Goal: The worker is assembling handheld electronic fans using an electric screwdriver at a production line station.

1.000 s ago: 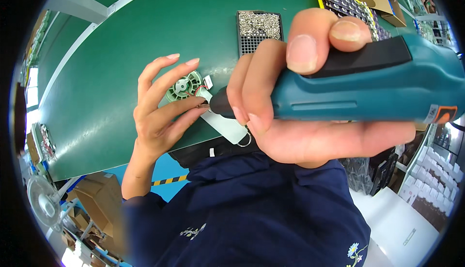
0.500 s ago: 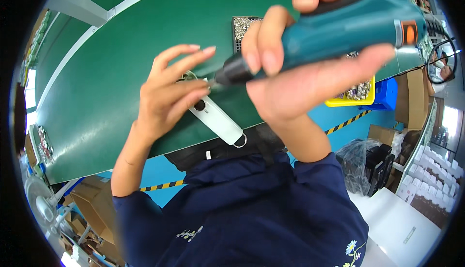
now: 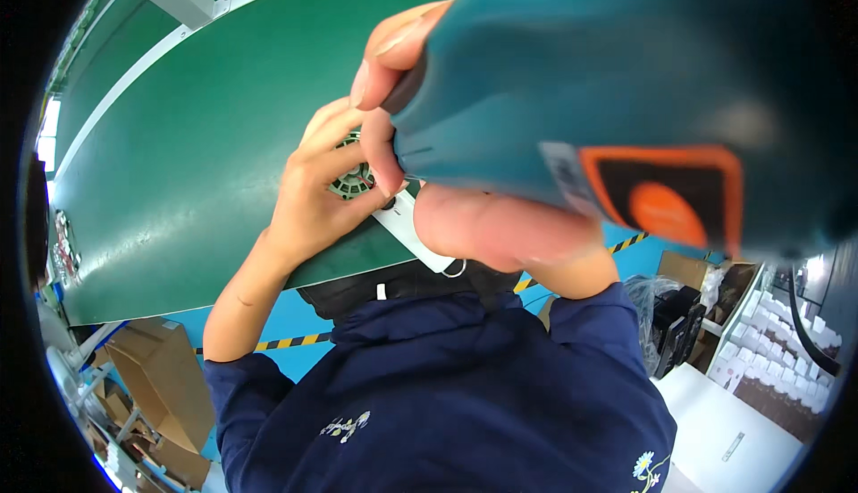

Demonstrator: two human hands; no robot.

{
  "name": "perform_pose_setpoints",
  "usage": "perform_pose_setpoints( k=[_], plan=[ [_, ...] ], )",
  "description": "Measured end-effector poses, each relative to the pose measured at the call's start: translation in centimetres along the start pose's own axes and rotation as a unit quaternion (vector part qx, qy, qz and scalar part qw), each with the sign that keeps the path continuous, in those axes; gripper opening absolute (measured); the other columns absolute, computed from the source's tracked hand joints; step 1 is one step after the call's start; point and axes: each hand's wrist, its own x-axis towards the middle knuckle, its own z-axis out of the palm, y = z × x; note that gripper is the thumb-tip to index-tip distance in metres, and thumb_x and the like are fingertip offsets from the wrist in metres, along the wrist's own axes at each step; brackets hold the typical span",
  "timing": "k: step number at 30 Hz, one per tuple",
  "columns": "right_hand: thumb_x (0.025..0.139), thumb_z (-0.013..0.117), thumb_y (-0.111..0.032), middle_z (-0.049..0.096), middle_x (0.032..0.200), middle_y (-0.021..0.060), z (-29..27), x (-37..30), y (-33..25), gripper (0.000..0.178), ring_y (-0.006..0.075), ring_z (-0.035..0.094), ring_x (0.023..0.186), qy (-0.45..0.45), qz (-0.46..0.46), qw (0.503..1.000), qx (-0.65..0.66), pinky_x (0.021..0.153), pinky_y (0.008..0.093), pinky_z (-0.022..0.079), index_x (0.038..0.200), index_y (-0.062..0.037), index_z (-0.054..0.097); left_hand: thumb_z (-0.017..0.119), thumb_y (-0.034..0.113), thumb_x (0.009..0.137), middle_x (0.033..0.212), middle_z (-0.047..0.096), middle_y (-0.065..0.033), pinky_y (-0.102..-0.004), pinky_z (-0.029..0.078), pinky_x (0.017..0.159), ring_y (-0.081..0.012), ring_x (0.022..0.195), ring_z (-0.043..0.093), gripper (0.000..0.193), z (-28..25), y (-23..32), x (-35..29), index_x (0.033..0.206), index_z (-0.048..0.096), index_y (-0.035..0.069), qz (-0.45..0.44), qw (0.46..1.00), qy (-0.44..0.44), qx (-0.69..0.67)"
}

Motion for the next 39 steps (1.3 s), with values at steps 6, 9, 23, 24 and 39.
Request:
perform_pose_setpoints(
  k=[6, 9, 23, 24, 39],
  plan=[
    [0.08, 0.056, -0.034, 0.052, 0.097, 0.0126, 1.7, 0.3, 1.4, 0.044, 0.0196, 0.054, 0.061, 0.089, 0.011, 0.995, -0.037, 0.051, 0.0276, 0.044, 0.108, -0.0004, 0.052, 0.077, 0.005, 0.064, 0.115, 0.06, -0.0066, -0.0355, 0.049, 0.08, -0.0274, 0.1, 0.057, 0.025, 0.4, -0.4, -0.8, 0.087, 0.067, 0.002, -0.028, 0.998, 0.025, -0.055],
    [0.075, 0.054, -0.049, 0.051, 0.094, 0.0105, 1.9, 0.3, 2.7, 0.056, 0.0185, 0.051, 0.055, 0.09, 0.005, 0.995, -0.046, 0.047, 0.0281, 0.042, 0.106, -0.002, 0.051, 0.076, 0.005, 0.064, 0.107, 0.06, -0.0074, -0.0341, 0.05, 0.074, -0.0262, 0.093, 0.058, 0.028, 0.4, -0.6, -1.3, 0.09, 0.065, 0.002, -0.031, 0.998, 0.037, -0.036],
    [0.063, 0.053, -0.081, 0.05, 0.093, 0.0053, 1.2, -0.7, 3.1, 0.085, 0.0178, 0.047, 0.046, 0.106, -0.035, 0.993, -0.037, 0.041, 0.0328, 0.04, 0.105, -0.0068, 0.049, 0.078, 0.007, 0.063, 0.095, 0.057, -0.0103, -0.0354, 0.049, 0.074, -0.029, 0.085, 0.059, 0.049, -0.5, -1.7, -1.2, 0.107, 0.056, 0.007, -0.08, 0.992, -0.023, -0.093],
    [0.065, 0.053, -0.08, 0.05, 0.095, 0.0052, 1.0, -0.6, 2.5, 0.085, 0.0181, 0.048, 0.047, 0.098, -0.05, 0.994, -0.029, 0.042, 0.033, 0.04, 0.107, -0.0072, 0.049, 0.079, 0.007, 0.063, 0.094, 0.058, -0.0102, -0.0353, 0.049, 0.074, -0.029, 0.085, 0.059, 0.05, -0.6, -1.7, -1.3, 0.107, 0.056, 0.006, -0.086, 0.991, -0.033, -0.096],
    [0.07, 0.047, -0.081, 0.051, 0.099, 0.0088, 0.8, -2.0, 5.3, 0.086, 0.0208, 0.049, 0.045, 0.097, -0.078, 0.992, -0.026, 0.04, 0.0341, 0.042, 0.111, -0.0045, 0.048, 0.081, 0.01, 0.062, 0.098, 0.059, -0.0107, -0.0347, 0.049, 0.076, -0.0281, 0.087, 0.061, 0.05, 0.1, -0.9, -1.1, 0.106, 0.057, 0.005, -0.095, 0.992, 0.007, -0.08]
  ],
)
